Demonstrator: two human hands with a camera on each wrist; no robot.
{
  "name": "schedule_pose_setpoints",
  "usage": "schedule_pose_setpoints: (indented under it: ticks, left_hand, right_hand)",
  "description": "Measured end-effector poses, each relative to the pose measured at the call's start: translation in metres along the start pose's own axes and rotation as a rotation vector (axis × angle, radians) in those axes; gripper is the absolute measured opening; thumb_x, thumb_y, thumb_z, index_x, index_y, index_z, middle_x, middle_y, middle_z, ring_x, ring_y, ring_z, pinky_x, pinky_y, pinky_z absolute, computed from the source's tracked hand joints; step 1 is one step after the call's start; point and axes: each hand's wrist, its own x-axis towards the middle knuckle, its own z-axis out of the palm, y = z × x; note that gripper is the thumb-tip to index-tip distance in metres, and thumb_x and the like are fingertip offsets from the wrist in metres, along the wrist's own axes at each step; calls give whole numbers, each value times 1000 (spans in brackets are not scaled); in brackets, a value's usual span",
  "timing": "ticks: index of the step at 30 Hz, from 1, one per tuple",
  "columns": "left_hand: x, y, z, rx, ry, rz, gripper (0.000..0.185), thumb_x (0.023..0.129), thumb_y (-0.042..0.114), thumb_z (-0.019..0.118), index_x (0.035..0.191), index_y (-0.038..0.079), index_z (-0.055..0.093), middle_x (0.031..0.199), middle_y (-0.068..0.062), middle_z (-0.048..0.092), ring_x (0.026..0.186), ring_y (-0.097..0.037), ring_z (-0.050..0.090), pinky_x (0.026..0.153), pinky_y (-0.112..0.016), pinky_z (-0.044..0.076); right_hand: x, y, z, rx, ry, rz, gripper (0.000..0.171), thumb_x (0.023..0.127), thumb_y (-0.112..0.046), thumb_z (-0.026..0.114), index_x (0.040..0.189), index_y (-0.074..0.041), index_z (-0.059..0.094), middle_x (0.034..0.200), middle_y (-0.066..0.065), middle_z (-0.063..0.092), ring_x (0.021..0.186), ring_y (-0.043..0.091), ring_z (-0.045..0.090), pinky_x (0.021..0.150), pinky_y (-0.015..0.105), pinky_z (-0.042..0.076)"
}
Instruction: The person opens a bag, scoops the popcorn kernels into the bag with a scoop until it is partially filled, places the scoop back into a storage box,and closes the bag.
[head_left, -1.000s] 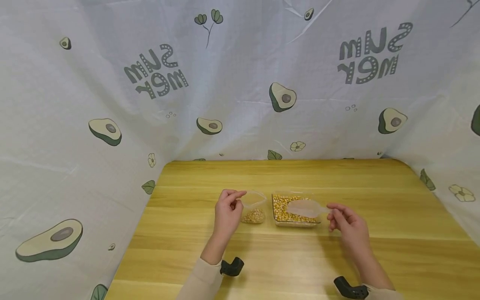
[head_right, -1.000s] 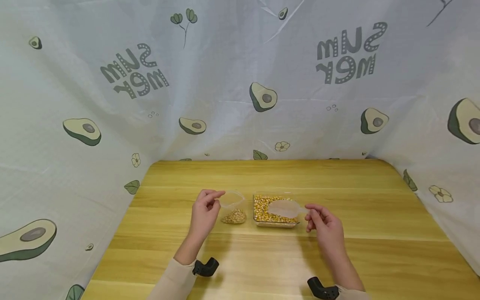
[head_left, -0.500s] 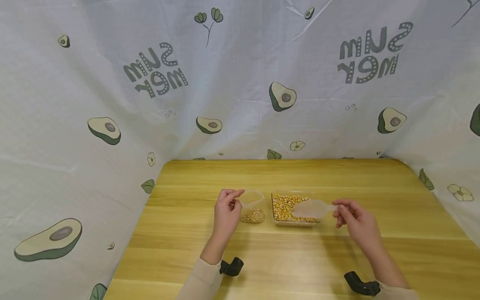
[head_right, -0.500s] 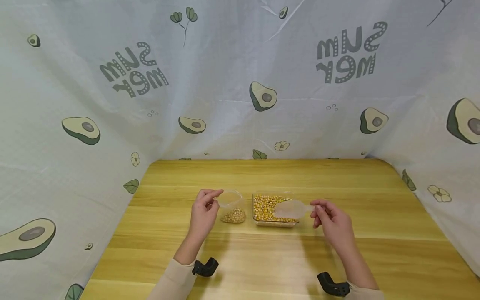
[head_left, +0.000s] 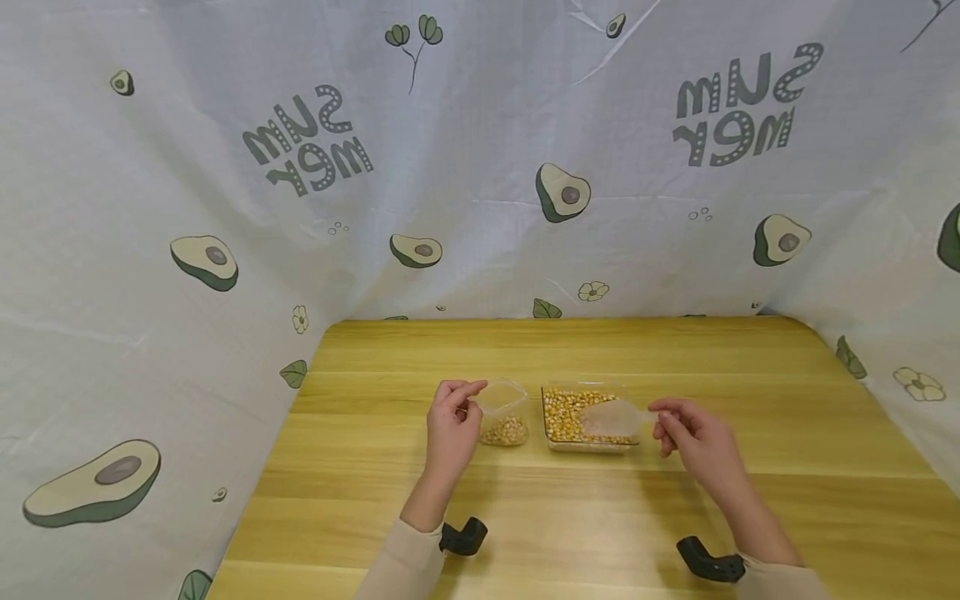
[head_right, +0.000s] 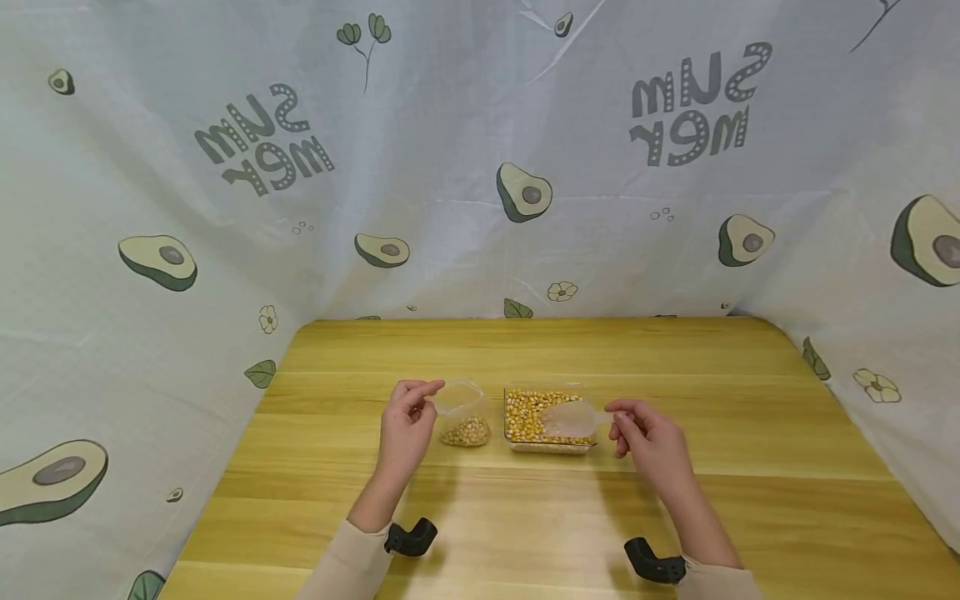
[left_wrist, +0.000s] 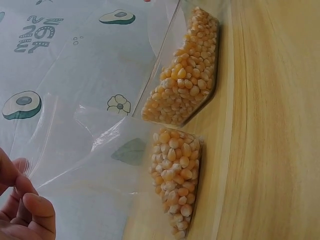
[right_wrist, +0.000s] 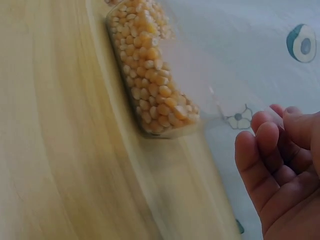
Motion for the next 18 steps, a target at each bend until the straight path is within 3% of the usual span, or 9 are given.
schedule_pose_setpoints:
  ticks: [10, 18]
  left_hand:
    - [-2, 1, -1, -5, -2, 6, 33, 92, -8, 52, 112, 4, 75, 105, -10, 57, 76, -10, 48, 57, -14, 37]
    - [-2, -3, -1, -13, -5, -6, 34, 92, -9, 52, 111, 6, 76, 105, -10, 57, 75, -10, 48, 56, -14, 37]
  right_hand:
    - [2, 14, 12, 286, -19, 159, 31, 104, -15, 51, 121, 10, 57, 77, -5, 64, 62, 10, 57, 57, 30, 56]
    - [4, 24, 23, 409, -11, 226, 28, 104, -17, 51, 120, 6, 57, 76, -5, 61, 62, 7, 53, 56, 27, 54]
